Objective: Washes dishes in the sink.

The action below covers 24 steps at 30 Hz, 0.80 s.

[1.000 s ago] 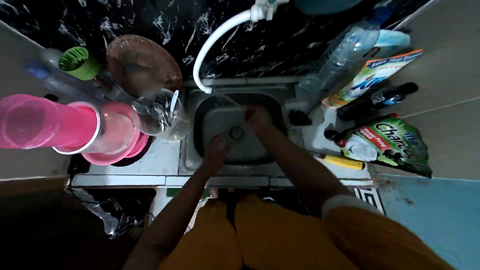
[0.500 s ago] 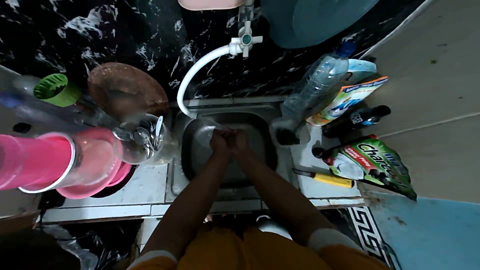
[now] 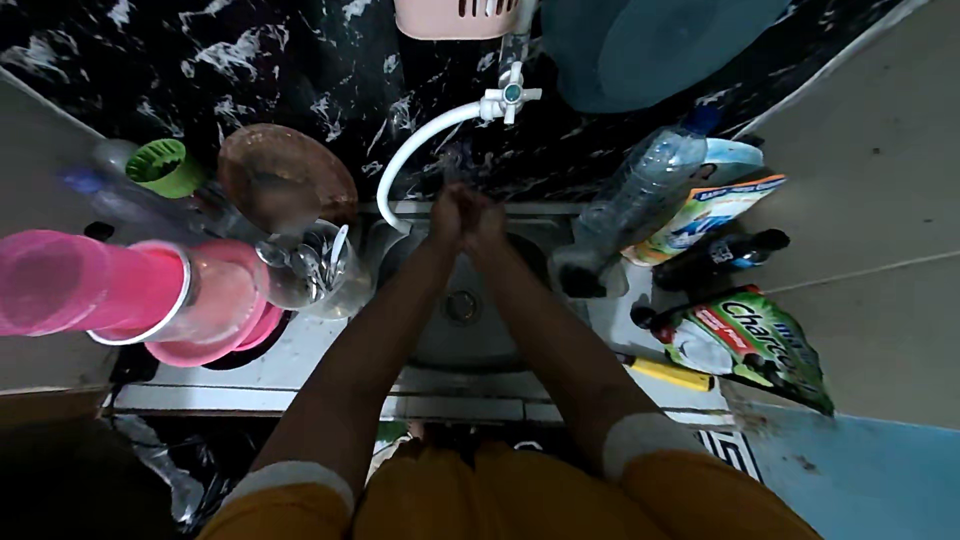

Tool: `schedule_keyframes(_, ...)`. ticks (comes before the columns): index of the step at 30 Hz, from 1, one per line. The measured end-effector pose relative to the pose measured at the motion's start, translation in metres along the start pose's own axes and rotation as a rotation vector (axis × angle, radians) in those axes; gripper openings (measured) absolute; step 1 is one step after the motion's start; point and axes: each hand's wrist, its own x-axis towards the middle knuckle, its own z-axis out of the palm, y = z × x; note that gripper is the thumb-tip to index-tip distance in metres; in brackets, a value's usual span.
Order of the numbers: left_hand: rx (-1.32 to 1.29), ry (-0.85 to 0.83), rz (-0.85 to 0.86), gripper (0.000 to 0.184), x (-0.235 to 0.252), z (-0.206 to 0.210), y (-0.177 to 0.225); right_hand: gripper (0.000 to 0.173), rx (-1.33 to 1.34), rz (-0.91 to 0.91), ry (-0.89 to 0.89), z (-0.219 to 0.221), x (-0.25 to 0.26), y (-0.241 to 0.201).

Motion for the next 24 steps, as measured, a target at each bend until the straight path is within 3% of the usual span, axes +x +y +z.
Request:
schedule_keyframes(4,-0.026,0.328,-0.314,0.052,-0.026,-0.029,-0.029,0.028,-0.038,0.21,0.159,-0.048,-0.009,0.047)
schedule_keyframes(8,-0.156,0.481,-0.308,0.043,-0.033,-0.044,-0.065,0.028,-0.006,0.239,0.26,-0.069,-0.022,0.061)
schedule_keyframes(11,-0.213,0.462,-0.286,0.041,-0.04,-0.045,-0.075,0.024,0.025,0.228,0.289,-0.072,-0.023,0.059)
schedule_keyframes(16,-0.231,0.478,-0.317,0.048,-0.034,-0.048,-0.091,0.032,-0.006,0.23,0.343,-0.077,-0.027,0.058)
schedule_keyframes(20,-0.089,0.474,-0.361,0.046,-0.041,-0.04,-0.086,0.03,0.005,0.23,0.39,-0.079,-0.029,0.057)
schedule_keyframes(22,0.031,0.34,-0.344,0.029,-0.038,-0.03,-0.071,0.026,0.01,0.183,0.347,-0.067,-0.031,0.045)
schedule_keyframes(24,0.03,0.088,-0.208,0.031,-0.027,-0.009,-0.043,0.03,0.124,0.04,0.19,-0.054,-0.019,0.021)
